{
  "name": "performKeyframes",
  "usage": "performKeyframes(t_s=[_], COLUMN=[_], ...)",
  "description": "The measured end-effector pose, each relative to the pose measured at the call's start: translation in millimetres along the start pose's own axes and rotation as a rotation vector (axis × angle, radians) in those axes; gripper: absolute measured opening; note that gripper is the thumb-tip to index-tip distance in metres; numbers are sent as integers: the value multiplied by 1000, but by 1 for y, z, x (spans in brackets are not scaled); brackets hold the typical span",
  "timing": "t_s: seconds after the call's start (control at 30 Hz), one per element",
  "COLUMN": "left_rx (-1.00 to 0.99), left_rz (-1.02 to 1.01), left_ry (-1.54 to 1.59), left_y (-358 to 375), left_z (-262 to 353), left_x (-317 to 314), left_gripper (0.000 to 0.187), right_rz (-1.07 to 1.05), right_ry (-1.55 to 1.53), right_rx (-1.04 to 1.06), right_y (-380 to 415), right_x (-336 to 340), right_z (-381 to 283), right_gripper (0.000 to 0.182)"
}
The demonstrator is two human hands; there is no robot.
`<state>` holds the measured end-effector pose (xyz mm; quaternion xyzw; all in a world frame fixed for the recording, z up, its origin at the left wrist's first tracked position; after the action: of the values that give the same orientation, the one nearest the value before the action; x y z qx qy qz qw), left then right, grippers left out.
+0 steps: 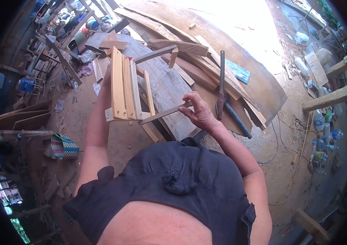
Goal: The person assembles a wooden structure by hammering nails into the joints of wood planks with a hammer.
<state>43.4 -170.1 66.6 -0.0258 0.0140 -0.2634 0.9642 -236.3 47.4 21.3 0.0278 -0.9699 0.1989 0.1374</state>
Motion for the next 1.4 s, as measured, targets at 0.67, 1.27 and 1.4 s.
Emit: performKeyframes(t_s=[0.67, 1.27, 1.4], left_rx=[37, 28, -99], left_rz=[56, 198, 294], left_ry=[334, 138, 276], left_y=[18, 78, 76], left_z=[-23, 82, 80], left_x=[-4, -90, -94], left_gripper=[34, 80, 63], right_rz=[-7, -12, 5], right_ry=[105, 35, 79], right_rx=[-59, -168, -152], right_y=[19, 18, 19], right_x=[-21, -14, -10], right_z=[-12, -3, -10], right_gripper=[42, 41, 42])
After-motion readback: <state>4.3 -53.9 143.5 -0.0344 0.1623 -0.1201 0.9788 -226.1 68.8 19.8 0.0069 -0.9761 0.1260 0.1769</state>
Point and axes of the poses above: each hand's wrist, its own y-axis away from the middle knuckle, its own x-axis out of the back of the hand, z = x × y, the point moved 1 cm from there along -y, towards the middle knuckle, and after that the axes turned 4 degrees about -y, right-handed, at the moved point
